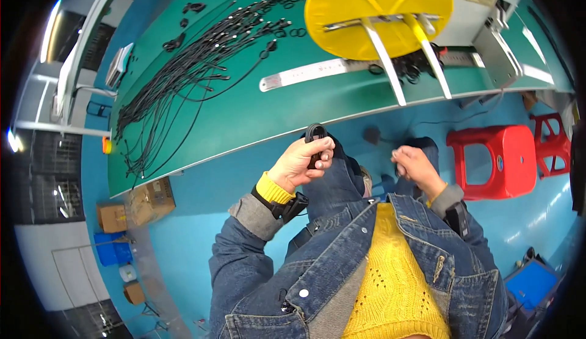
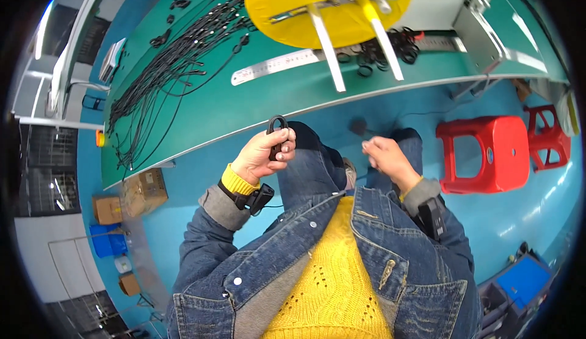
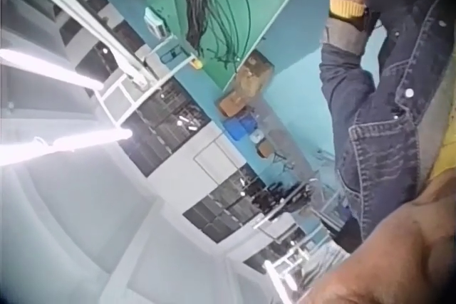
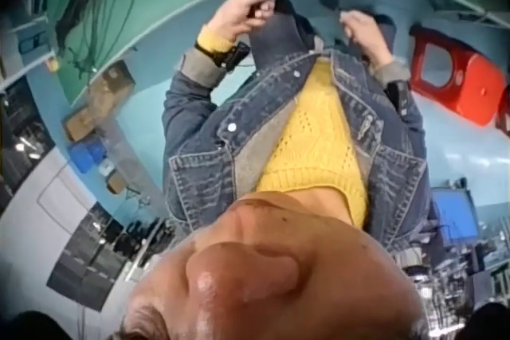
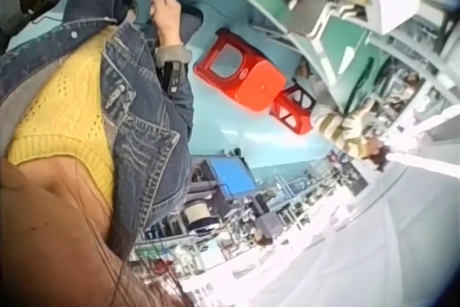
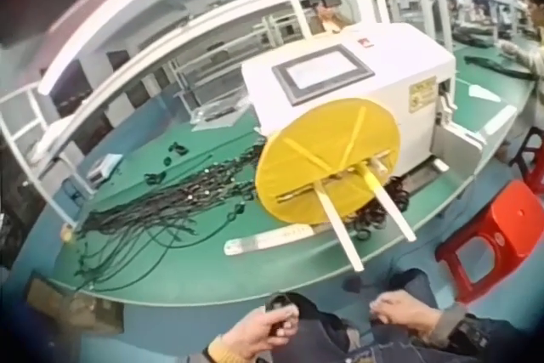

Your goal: The person picks up a cable, winds it around the spindles of a machine, and removes the coiled cable. They then secure the coil with a tie before placing the finished cable onto a pile on the table.

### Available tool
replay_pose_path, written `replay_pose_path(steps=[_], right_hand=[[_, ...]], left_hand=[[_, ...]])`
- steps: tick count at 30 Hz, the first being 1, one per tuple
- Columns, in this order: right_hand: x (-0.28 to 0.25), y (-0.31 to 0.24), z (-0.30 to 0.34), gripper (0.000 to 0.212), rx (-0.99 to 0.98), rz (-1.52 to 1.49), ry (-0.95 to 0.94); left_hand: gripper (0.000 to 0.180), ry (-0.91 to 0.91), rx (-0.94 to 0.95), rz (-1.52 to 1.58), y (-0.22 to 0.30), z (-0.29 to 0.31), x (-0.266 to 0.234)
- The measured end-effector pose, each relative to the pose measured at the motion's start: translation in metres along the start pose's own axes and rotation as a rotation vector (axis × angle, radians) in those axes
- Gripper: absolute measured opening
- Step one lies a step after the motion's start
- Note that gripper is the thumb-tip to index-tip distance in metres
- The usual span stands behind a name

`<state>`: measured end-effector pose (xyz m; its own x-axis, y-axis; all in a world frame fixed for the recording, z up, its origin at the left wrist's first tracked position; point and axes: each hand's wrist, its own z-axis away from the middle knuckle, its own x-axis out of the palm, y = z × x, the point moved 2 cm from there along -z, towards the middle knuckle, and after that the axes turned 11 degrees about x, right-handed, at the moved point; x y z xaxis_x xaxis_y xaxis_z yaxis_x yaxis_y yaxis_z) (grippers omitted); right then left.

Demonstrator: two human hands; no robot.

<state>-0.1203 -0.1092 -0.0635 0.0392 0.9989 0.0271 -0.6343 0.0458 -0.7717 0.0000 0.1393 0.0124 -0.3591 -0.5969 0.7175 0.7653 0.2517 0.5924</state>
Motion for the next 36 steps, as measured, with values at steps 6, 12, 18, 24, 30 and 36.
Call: replay_pose_path(steps=[6,12,18,24,30,36], right_hand=[[0.005,0.012,-0.001,0.021,0.079,0.001,0.014],[0.002,0.001,0.0,0.019,0.076,-0.058,0.03],[0.007,-0.007,0.004,0.018,0.059,-0.006,0.011],[0.002,-0.001,0.005,0.015,-0.056,-0.011,-0.008],[0.016,-0.054,0.058,0.026,-0.661,0.151,0.44],[0.01,-0.117,0.116,0.042,-1.46,0.568,0.792]], left_hand=[[0.025,0.194,0.769,-0.91,0.197,-0.011,-0.017],[0.043,0.504,0.599,-1.604,0.29,-0.01,-0.096],[0.022,0.465,0.617,-2.246,0.192,-0.014,-0.115],[0.004,0.447,0.882,-1.593,0.17,0.052,-0.049],[0.002,0.144,0.917,-1.696,0.083,0.089,0.077],[0.005,0.033,0.988,-1.616,0.056,0.077,0.124]])
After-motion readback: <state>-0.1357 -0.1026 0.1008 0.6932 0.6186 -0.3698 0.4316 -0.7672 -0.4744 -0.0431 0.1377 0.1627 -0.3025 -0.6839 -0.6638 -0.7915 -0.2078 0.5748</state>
